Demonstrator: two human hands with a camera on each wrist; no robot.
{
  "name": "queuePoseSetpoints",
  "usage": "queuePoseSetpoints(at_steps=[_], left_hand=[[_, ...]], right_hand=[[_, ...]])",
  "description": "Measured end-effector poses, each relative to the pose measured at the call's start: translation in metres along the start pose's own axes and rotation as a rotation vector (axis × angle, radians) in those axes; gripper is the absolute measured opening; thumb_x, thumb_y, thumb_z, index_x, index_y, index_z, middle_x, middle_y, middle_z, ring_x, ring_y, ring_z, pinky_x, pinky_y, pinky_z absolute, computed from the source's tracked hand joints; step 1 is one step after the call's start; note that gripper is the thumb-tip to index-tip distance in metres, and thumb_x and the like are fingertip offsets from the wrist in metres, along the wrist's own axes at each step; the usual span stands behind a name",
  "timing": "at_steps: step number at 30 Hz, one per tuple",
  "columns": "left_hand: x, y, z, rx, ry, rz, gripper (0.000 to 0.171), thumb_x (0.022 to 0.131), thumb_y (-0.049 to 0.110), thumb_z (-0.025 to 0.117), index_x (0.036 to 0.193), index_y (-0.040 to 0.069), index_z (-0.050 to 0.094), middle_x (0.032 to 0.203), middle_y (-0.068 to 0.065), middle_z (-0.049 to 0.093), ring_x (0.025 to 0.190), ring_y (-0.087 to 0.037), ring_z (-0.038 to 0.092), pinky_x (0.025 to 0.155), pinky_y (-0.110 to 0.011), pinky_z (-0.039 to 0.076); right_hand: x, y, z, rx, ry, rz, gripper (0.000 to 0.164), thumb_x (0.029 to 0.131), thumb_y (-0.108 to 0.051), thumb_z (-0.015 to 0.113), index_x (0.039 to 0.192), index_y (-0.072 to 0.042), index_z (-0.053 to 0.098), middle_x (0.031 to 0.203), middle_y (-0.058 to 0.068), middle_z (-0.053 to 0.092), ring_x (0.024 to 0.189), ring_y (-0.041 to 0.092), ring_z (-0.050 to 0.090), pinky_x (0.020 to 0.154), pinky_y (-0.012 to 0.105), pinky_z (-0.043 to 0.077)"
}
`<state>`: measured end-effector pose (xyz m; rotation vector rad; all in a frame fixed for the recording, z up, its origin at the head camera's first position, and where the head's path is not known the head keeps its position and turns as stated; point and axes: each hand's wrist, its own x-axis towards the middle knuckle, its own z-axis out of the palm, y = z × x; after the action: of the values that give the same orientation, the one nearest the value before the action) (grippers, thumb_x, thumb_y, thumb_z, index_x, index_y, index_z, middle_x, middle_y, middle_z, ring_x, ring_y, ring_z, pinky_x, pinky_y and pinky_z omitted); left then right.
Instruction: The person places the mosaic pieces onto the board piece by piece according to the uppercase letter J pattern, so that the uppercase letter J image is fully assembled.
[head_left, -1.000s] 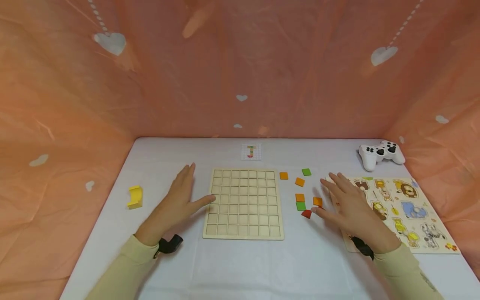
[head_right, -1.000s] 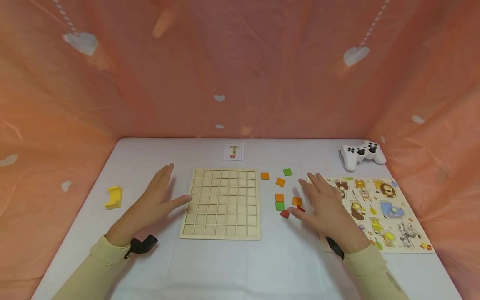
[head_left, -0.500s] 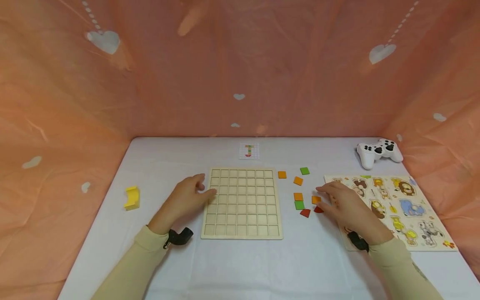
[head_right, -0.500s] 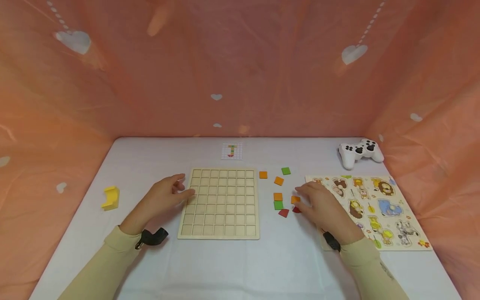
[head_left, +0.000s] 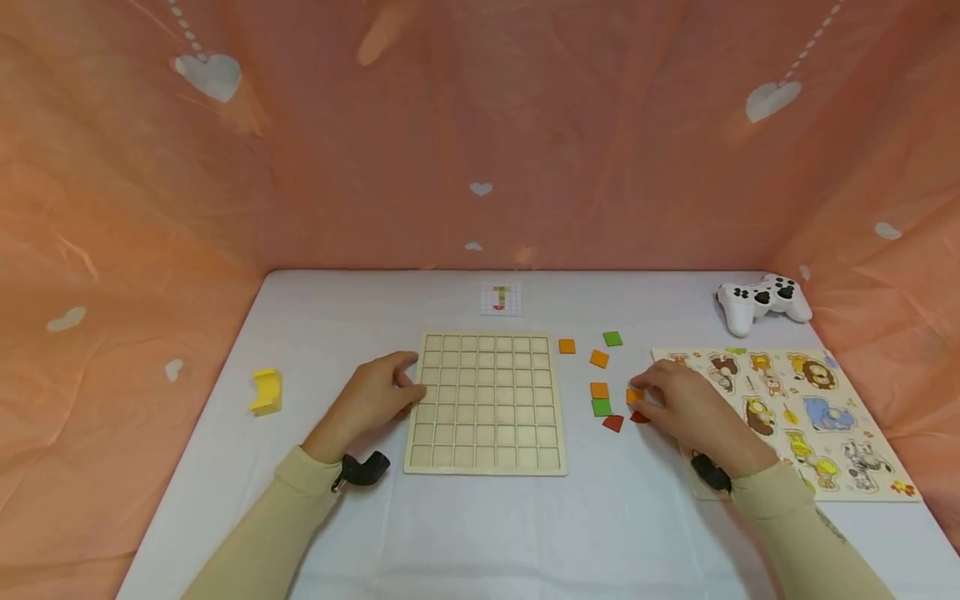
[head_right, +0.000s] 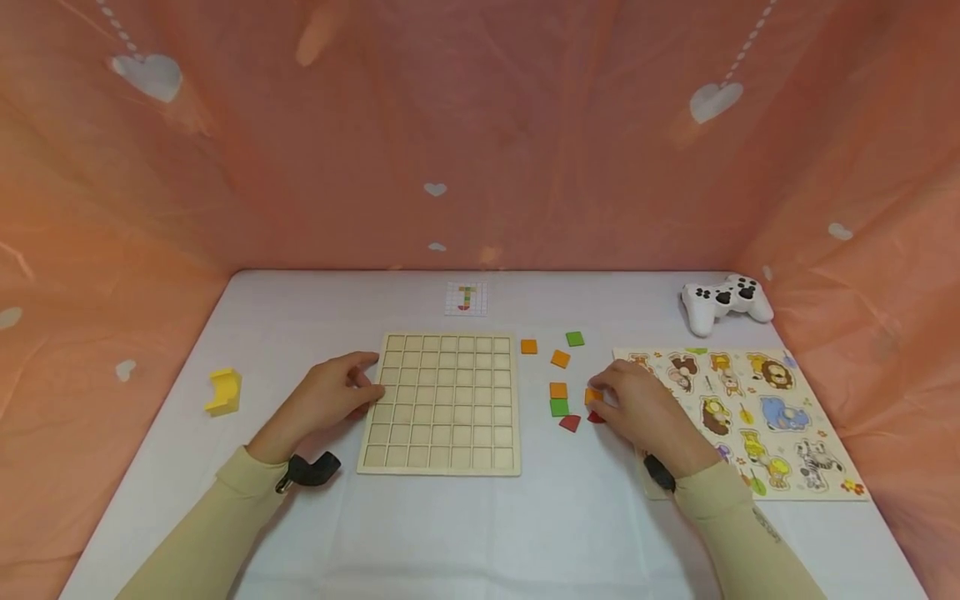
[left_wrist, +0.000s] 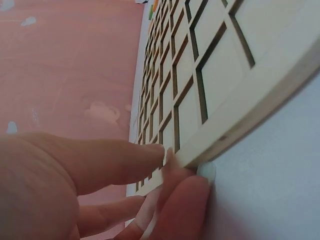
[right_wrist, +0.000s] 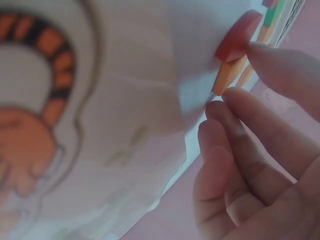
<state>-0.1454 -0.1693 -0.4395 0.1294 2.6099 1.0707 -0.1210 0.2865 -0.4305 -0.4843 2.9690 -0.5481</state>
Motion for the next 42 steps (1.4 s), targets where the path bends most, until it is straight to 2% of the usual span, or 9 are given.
queuePoseSetpoints(at_steps=[12, 17, 24, 30, 35, 37, 40, 42], left_hand=[[-0.002, 0.002, -0.003, -0.049, -0.008, -0.043, 0.067, 0.098, 0.016, 0.076, 0.158, 0.004, 0.050, 0.093, -0.007, 0.073, 0.068, -0.013, 0.069, 0.065, -0.026, 0.056], [-0.004, 0.004, -0.005, -0.078, -0.022, -0.051, 0.069, 0.098, 0.016, 0.076, 0.160, 0.006, 0.048, 0.094, -0.008, 0.072, 0.068, -0.014, 0.069, 0.065, -0.026, 0.057], [-0.004, 0.004, -0.007, -0.068, -0.023, -0.044, 0.071, 0.098, 0.015, 0.075, 0.162, 0.007, 0.046, 0.092, -0.007, 0.071, 0.066, -0.013, 0.068, 0.064, -0.025, 0.057], [-0.002, 0.004, -0.008, -0.020, -0.014, -0.022, 0.073, 0.097, 0.016, 0.073, 0.163, 0.007, 0.044, 0.087, -0.005, 0.071, 0.065, -0.013, 0.068, 0.068, -0.026, 0.054], [-0.001, 0.004, -0.009, -0.013, -0.013, -0.023, 0.073, 0.098, 0.016, 0.072, 0.164, 0.006, 0.044, 0.087, -0.005, 0.070, 0.066, -0.013, 0.068, 0.068, -0.026, 0.053], [-0.001, 0.004, -0.009, -0.015, -0.014, -0.027, 0.073, 0.098, 0.016, 0.072, 0.164, 0.007, 0.043, 0.088, -0.006, 0.070, 0.066, -0.014, 0.068, 0.068, -0.026, 0.053], [0.000, 0.004, -0.009, -0.021, -0.016, -0.035, 0.075, 0.097, 0.015, 0.072, 0.165, 0.008, 0.042, 0.088, -0.006, 0.070, 0.066, -0.014, 0.068, 0.067, -0.026, 0.054], [0.001, 0.005, -0.008, -0.024, -0.016, -0.036, 0.077, 0.096, 0.015, 0.071, 0.166, 0.008, 0.041, 0.087, -0.006, 0.070, 0.066, -0.014, 0.068, 0.067, -0.027, 0.055]], right_hand=[[0.004, -0.006, -0.004, -0.003, -0.022, 0.041, 0.020, 0.095, -0.020, 0.083, 0.111, -0.008, 0.081, 0.109, 0.008, 0.074, 0.096, 0.023, 0.063, 0.086, 0.045, 0.057], [0.002, -0.005, -0.005, 0.006, -0.038, 0.085, 0.023, 0.096, -0.021, 0.082, 0.114, -0.007, 0.081, 0.116, 0.012, 0.073, 0.105, 0.030, 0.065, 0.094, 0.052, 0.058], [0.002, -0.004, -0.005, 0.020, -0.034, 0.081, 0.023, 0.097, -0.019, 0.081, 0.116, -0.007, 0.081, 0.120, 0.016, 0.073, 0.115, 0.036, 0.066, 0.101, 0.059, 0.057], [0.004, -0.004, -0.007, 0.028, -0.031, 0.086, 0.023, 0.096, -0.018, 0.081, 0.116, -0.007, 0.081, 0.119, 0.015, 0.074, 0.110, 0.033, 0.067, 0.099, 0.056, 0.058], [0.018, -0.012, -0.007, 0.052, -0.011, 0.080, 0.021, 0.095, -0.019, 0.082, 0.112, -0.007, 0.082, 0.108, 0.009, 0.077, 0.094, 0.024, 0.066, 0.085, 0.044, 0.058], [0.026, -0.022, -0.005, 0.107, -0.024, 0.102, 0.022, 0.096, -0.020, 0.081, 0.114, -0.007, 0.081, 0.104, 0.008, 0.076, 0.083, 0.022, 0.066, 0.075, 0.039, 0.058], [0.042, -0.041, 0.002, 0.150, -0.021, 0.094, 0.024, 0.097, -0.022, 0.081, 0.116, -0.007, 0.081, 0.107, 0.009, 0.076, 0.084, 0.020, 0.066, 0.074, 0.035, 0.058], [0.053, -0.054, 0.007, 0.166, -0.011, 0.062, 0.024, 0.097, -0.023, 0.081, 0.115, -0.007, 0.081, 0.109, 0.009, 0.078, 0.086, 0.021, 0.069, 0.077, 0.038, 0.059]])
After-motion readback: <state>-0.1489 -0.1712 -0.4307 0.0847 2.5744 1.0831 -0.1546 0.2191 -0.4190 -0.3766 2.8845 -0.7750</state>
